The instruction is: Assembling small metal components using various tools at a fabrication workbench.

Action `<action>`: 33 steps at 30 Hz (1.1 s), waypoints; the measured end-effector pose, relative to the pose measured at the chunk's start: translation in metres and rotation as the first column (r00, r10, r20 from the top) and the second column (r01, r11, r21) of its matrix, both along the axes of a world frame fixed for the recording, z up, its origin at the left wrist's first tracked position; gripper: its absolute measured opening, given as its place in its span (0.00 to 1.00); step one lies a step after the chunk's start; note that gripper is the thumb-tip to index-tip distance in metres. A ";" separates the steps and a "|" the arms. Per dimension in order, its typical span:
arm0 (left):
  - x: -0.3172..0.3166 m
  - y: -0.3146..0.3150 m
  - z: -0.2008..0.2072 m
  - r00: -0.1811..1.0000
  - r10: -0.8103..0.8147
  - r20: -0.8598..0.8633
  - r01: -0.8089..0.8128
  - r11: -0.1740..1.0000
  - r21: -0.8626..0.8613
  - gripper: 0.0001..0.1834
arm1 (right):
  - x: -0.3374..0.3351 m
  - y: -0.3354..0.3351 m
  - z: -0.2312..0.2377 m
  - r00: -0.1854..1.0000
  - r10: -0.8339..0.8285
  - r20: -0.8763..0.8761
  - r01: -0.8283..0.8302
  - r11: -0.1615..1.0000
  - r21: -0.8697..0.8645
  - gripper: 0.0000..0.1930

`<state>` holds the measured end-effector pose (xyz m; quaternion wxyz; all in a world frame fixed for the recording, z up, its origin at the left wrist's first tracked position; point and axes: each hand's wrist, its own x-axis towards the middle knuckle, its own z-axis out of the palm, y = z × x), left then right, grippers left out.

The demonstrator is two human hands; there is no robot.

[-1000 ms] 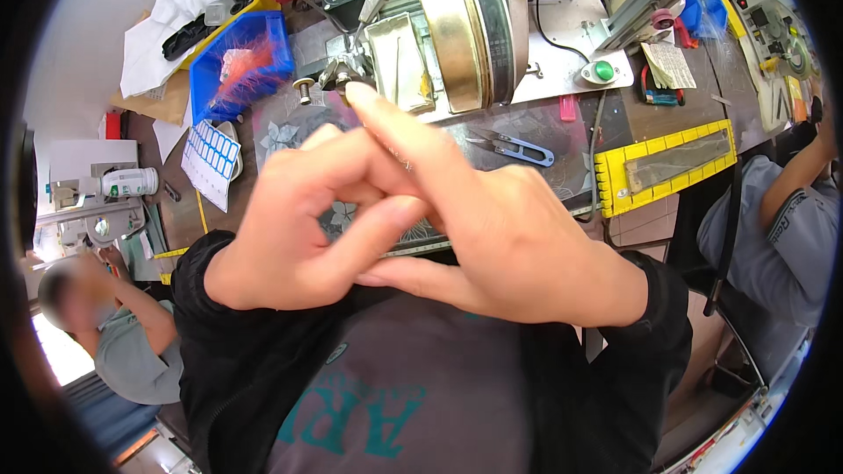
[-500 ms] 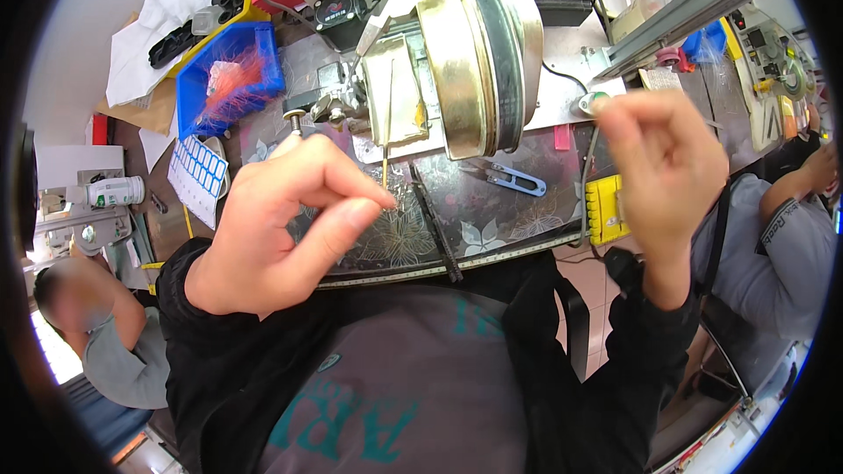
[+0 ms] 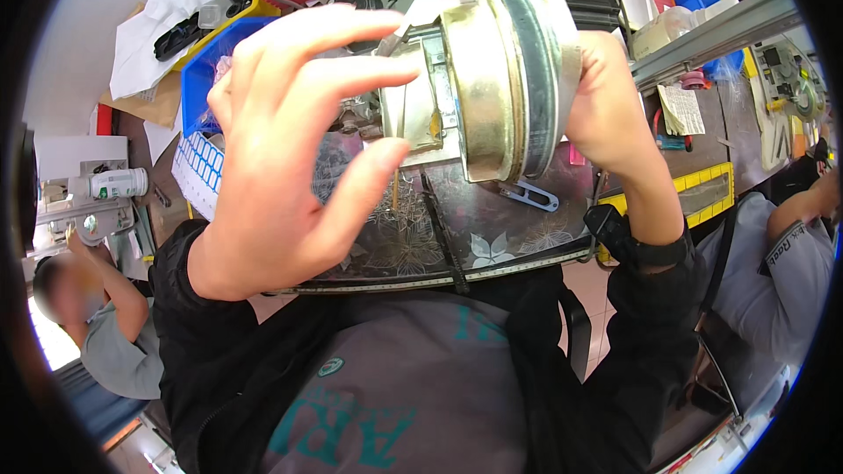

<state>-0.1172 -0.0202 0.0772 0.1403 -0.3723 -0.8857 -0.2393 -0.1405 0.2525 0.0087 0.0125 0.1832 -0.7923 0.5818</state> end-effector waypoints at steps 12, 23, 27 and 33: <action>-0.002 0.021 -0.012 0.960 0.162 -0.229 -0.191 0.975 -0.110 0.12 | -0.002 0.000 -0.009 0.996 0.005 -0.084 0.000 0.998 0.063 0.10; -0.009 0.027 -0.013 0.945 0.140 -0.295 -0.157 0.987 -0.034 0.09 | -0.002 -0.003 -0.006 0.995 0.046 -0.092 -0.041 0.997 0.059 0.11; -0.015 0.022 -0.036 0.943 0.118 -0.311 -0.083 0.989 0.126 0.08 | -0.001 -0.006 -0.002 0.996 0.080 -0.028 -0.082 0.995 -0.051 0.11; 0.000 0.026 -0.009 0.955 0.175 -0.240 -0.212 0.967 -0.139 0.12 | -0.001 -0.005 -0.005 0.997 0.063 0.051 -0.057 0.992 -0.115 0.10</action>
